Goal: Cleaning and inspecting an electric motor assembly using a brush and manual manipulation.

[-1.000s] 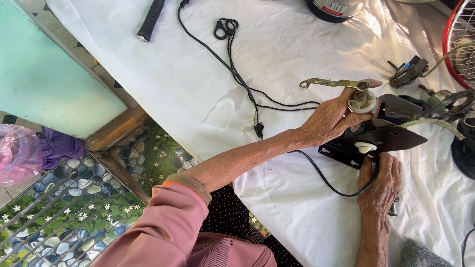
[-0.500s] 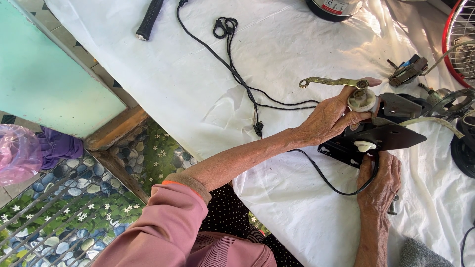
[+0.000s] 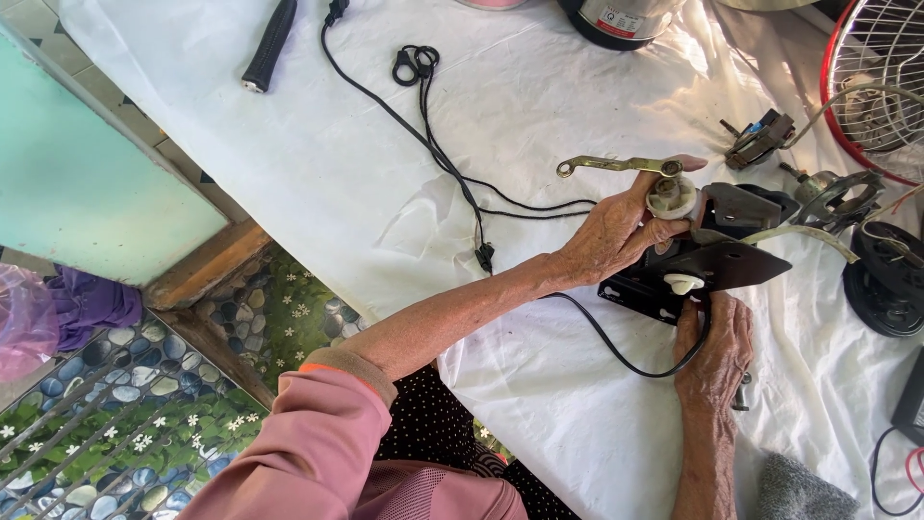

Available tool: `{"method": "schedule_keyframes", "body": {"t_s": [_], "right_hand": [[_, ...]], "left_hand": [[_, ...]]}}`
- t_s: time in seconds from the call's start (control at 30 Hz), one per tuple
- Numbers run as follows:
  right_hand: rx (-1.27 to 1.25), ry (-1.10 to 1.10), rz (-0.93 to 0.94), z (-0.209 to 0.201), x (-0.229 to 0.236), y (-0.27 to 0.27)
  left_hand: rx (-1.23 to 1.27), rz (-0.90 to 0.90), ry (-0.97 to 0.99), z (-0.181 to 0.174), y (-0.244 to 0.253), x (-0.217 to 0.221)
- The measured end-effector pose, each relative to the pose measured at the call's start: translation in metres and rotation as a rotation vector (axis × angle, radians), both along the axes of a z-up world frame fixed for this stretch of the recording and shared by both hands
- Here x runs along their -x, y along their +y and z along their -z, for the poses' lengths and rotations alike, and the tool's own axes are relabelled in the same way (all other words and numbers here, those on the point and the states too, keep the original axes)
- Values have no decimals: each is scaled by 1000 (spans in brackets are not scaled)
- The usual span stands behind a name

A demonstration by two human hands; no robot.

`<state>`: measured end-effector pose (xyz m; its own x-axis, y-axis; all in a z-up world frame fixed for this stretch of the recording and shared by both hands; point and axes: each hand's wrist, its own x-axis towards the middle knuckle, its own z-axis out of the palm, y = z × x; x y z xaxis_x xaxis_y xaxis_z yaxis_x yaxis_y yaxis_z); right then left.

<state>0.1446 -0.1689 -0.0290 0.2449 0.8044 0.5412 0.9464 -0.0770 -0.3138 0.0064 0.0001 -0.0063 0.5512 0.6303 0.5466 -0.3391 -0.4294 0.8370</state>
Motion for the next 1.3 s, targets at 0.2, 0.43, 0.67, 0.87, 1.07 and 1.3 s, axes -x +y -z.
{"method": "schedule_keyframes", "body": {"t_s": [0.2,0.43,0.67,0.87,1.07,1.3], "right_hand": [[-155,-129,-13,33,-24,4],[-133,-139,16,33,-25,6],[-109,-34,10,10,-8,4],[-73,15,17,-4,1,2],[-55,21,26,-2,-1,2],[-49,22,29,-2,-2,3]], "left_hand": [[-28,-142,-182,-7,-18,-4],[-4,-99,-129,14,-4,-13],[-23,-30,-65,12,2,-9],[27,95,-109,5,-1,-1],[0,111,-138,12,2,-5],[-183,-148,11,24,10,-7]]}}
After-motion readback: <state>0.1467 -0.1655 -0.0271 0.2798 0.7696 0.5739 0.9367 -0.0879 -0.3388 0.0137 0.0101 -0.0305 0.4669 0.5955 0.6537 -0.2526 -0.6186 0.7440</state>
